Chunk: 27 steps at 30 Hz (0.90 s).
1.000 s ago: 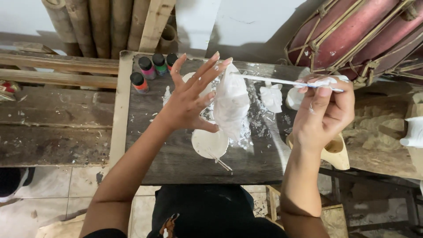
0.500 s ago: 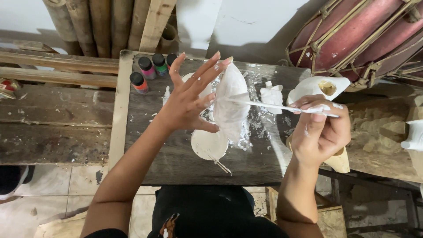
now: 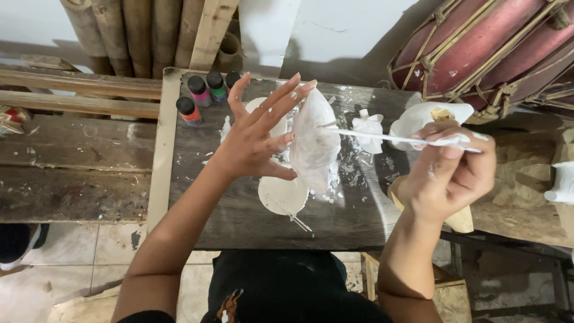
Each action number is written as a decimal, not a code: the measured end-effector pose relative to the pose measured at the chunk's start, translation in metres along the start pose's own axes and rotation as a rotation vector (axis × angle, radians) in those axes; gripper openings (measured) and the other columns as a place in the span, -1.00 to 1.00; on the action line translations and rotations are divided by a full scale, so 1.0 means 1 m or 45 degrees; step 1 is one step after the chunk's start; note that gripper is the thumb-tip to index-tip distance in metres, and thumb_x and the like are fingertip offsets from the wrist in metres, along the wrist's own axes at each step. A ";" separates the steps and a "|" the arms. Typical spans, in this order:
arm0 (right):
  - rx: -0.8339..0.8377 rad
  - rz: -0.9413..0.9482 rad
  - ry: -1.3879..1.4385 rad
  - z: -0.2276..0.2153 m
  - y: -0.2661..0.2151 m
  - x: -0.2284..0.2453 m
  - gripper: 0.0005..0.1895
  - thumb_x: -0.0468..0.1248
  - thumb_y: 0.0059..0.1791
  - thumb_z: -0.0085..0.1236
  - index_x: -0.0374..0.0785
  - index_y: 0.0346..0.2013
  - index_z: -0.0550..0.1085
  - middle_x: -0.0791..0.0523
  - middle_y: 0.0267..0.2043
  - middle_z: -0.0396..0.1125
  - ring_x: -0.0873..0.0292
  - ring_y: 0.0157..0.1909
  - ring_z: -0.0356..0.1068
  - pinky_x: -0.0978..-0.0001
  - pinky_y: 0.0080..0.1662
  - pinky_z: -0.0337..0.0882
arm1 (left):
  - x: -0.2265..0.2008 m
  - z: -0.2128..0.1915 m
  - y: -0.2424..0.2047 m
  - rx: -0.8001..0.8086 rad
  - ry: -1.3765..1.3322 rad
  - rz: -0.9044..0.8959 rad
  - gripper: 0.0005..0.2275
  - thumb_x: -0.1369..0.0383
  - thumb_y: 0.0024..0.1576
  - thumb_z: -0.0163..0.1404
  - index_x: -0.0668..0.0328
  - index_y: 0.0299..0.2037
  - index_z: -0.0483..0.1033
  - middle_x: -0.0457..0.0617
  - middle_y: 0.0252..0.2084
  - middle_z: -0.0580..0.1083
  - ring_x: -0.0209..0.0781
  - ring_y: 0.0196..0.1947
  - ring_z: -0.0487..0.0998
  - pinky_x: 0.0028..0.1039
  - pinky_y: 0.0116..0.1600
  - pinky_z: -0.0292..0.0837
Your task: Applying a white coating to toy mold parts using a small stick
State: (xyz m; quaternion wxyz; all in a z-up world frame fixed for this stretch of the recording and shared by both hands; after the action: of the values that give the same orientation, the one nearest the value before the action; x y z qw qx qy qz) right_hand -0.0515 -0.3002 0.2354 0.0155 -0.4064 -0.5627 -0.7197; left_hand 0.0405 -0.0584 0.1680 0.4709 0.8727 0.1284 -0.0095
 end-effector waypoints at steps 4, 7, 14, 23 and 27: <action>0.049 0.023 -0.042 0.002 -0.001 0.011 -0.67 -0.12 0.18 0.07 -0.34 -0.26 0.32 0.00 -0.37 0.25 -0.04 -0.35 0.33 0.15 -0.16 0.46 | -0.004 -0.002 0.002 0.019 0.018 0.018 -0.33 -0.39 0.37 -0.42 -0.54 0.56 -0.41 0.20 0.57 0.07 0.22 0.57 0.23 0.41 0.47 -0.28; 0.075 -0.064 -0.059 -0.014 0.004 0.008 -0.72 -0.18 0.20 0.06 -0.38 -0.18 0.33 -0.05 -0.34 0.27 -0.05 -0.30 0.40 0.20 -0.23 0.49 | -0.004 -0.003 0.002 0.011 0.035 0.020 -0.36 -0.38 0.38 -0.44 -0.56 0.56 -0.38 0.17 0.58 0.07 0.19 0.58 0.22 0.40 0.47 -0.30; 0.073 -0.095 -0.110 -0.011 0.008 0.026 -0.69 -0.14 0.21 0.00 -0.35 -0.19 0.25 -0.07 -0.40 0.22 -0.03 -0.42 0.22 0.03 -0.17 0.41 | -0.009 -0.005 0.006 0.004 0.088 0.044 -0.34 -0.38 0.39 -0.39 -0.55 0.56 -0.41 0.17 0.56 0.11 0.17 0.56 0.25 0.37 0.45 -0.23; 0.152 -0.069 -0.157 -0.007 0.014 0.033 -0.70 -0.19 0.22 -0.03 -0.37 -0.23 0.25 -0.09 -0.41 0.20 -0.10 -0.37 0.33 0.08 -0.21 0.42 | -0.015 -0.011 0.012 0.008 0.131 0.057 -0.39 -0.34 0.43 -0.37 -0.61 0.54 -0.41 0.19 0.53 0.19 0.18 0.52 0.32 0.33 0.42 -0.22; 0.122 -0.056 -0.117 -0.011 0.016 0.033 -0.65 -0.10 0.21 -0.01 -0.33 -0.20 0.21 -0.06 -0.43 0.16 -0.10 -0.41 0.29 0.13 -0.23 0.34 | -0.015 -0.012 0.012 0.018 0.142 0.046 -0.28 -0.34 0.42 -0.13 -0.61 0.54 -0.42 0.20 0.53 0.17 0.17 0.52 0.33 0.36 0.40 -0.20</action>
State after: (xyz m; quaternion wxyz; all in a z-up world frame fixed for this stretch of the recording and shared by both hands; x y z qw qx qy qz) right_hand -0.0725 -0.3010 0.2671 -0.0068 -0.4255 -0.6053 -0.6727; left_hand 0.0274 -0.0582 0.1862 0.4569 0.8774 0.1387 0.0468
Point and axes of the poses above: each hand's wrist, its own y-axis towards the middle knuckle, its own z-axis out of the palm, x = y × z, the point moved 9 cm from there along y, towards the middle knuckle
